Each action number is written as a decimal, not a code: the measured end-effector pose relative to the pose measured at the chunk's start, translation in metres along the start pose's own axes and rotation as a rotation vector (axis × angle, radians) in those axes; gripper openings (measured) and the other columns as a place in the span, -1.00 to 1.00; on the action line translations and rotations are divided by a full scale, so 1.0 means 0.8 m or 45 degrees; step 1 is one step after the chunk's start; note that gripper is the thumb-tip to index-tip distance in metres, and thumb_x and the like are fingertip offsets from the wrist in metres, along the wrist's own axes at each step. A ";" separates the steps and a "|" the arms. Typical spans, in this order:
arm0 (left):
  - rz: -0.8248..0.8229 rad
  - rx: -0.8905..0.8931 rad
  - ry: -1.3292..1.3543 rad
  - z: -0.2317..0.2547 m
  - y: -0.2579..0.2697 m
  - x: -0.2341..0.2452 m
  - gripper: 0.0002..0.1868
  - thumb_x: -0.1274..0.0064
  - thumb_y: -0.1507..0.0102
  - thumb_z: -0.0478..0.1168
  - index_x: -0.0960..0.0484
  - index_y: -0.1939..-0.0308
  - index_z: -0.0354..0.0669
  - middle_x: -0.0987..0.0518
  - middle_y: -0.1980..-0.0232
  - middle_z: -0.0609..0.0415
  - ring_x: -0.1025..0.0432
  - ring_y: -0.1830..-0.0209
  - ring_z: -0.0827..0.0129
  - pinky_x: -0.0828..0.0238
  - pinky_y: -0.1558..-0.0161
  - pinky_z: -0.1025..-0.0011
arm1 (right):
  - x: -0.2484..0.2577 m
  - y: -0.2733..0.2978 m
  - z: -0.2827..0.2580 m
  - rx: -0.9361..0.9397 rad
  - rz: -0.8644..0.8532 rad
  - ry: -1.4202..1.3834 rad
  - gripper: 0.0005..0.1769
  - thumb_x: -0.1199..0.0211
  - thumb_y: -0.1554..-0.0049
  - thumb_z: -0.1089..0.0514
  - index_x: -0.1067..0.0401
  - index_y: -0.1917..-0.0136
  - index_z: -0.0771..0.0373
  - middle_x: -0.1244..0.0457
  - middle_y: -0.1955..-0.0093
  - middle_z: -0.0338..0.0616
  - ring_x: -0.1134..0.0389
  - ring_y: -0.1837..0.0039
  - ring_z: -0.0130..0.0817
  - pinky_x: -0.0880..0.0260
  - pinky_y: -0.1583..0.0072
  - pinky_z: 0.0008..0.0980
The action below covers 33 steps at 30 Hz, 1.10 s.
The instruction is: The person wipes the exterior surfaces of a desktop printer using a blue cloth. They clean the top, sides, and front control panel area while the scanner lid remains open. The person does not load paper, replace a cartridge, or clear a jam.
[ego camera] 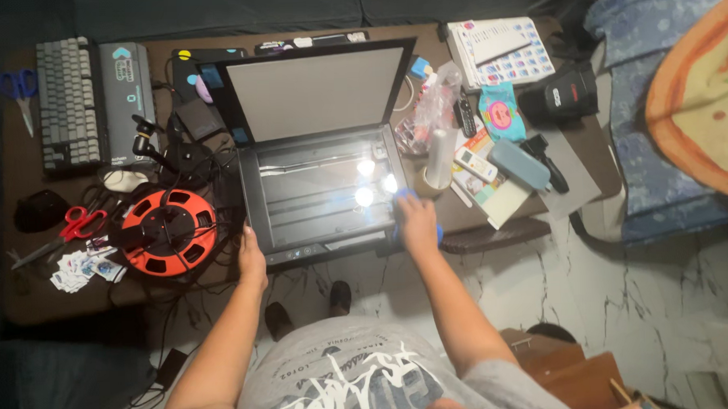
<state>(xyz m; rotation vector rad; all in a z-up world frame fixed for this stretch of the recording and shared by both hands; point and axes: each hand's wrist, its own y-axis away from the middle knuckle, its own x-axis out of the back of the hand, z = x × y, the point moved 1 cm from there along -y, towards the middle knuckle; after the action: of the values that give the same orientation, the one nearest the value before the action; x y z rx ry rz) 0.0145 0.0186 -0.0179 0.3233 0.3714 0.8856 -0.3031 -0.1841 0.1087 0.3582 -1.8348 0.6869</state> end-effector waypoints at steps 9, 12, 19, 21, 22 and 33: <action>0.010 0.006 -0.053 0.011 0.005 -0.001 -0.39 0.31 -0.45 0.07 -0.21 -0.55 -0.02 -0.22 -0.61 0.16 -0.04 -0.61 0.35 0.16 -0.51 0.35 | -0.076 -0.088 0.082 0.117 0.119 -0.407 -0.44 -0.16 0.07 0.40 -0.51 -0.23 0.22 -0.36 -0.24 0.04 -0.34 -0.24 0.07 -0.35 -0.32 -0.16; 0.044 0.075 -0.115 0.021 0.000 0.007 -0.42 0.25 -0.43 -0.01 -0.23 -0.55 0.04 -0.22 -0.60 0.13 -0.04 -0.60 0.34 0.14 -0.51 0.34 | -0.127 -0.144 0.120 -0.197 0.110 -0.841 -0.62 -0.14 -0.21 0.29 -0.50 -0.29 0.23 -0.37 -0.29 0.01 -0.40 -0.35 -0.09 -0.34 -0.40 -0.30; -0.013 -0.082 -0.241 0.046 -0.047 0.014 -0.45 0.28 -0.42 -0.23 -0.23 -0.54 -0.06 -0.20 -0.62 0.00 -0.07 -0.61 0.29 0.08 -0.50 0.36 | -0.173 -0.117 0.151 -0.455 -0.085 -1.226 -0.52 -0.16 -0.28 0.09 -0.37 -0.42 0.29 -0.30 -0.41 -0.01 -0.28 -0.43 -0.30 -0.20 -0.43 -0.37; 0.059 -0.072 -0.284 0.058 -0.058 0.004 -0.46 0.30 -0.44 -0.26 -0.26 -0.54 -0.07 -0.22 -0.60 -0.01 -0.09 -0.60 0.30 0.07 -0.50 0.38 | -0.165 -0.097 0.149 -0.517 -0.103 -1.318 -0.52 -0.17 -0.28 0.09 -0.38 -0.42 0.29 -0.30 -0.41 0.00 -0.28 -0.42 -0.29 -0.20 -0.42 -0.36; 0.055 -0.071 -0.237 0.063 -0.058 -0.002 -0.47 0.30 -0.44 -0.25 -0.25 -0.53 -0.07 -0.22 -0.60 0.00 -0.10 -0.60 0.31 0.06 -0.51 0.39 | -0.162 -0.090 0.146 -0.583 -0.111 -1.429 -0.51 -0.18 -0.26 0.09 -0.39 -0.41 0.30 -0.31 -0.40 0.00 -0.29 -0.40 -0.28 -0.22 -0.40 -0.35; 0.176 -0.024 -0.155 0.098 -0.072 -0.039 -0.50 0.23 -0.45 -0.19 -0.29 -0.50 -0.06 -0.34 -0.53 0.03 -0.20 -0.54 0.35 0.01 -0.47 0.40 | -0.184 -0.186 0.151 -0.528 -0.184 -1.439 -0.51 -0.17 -0.27 0.10 -0.36 -0.43 0.29 -0.32 -0.38 -0.01 -0.31 -0.38 -0.30 -0.22 -0.39 -0.41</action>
<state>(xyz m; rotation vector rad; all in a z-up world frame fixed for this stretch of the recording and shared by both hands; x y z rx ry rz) 0.0710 -0.0497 0.0332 0.3872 0.2302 0.9988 -0.2589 -0.3871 -0.0149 0.6686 -2.8933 -0.0894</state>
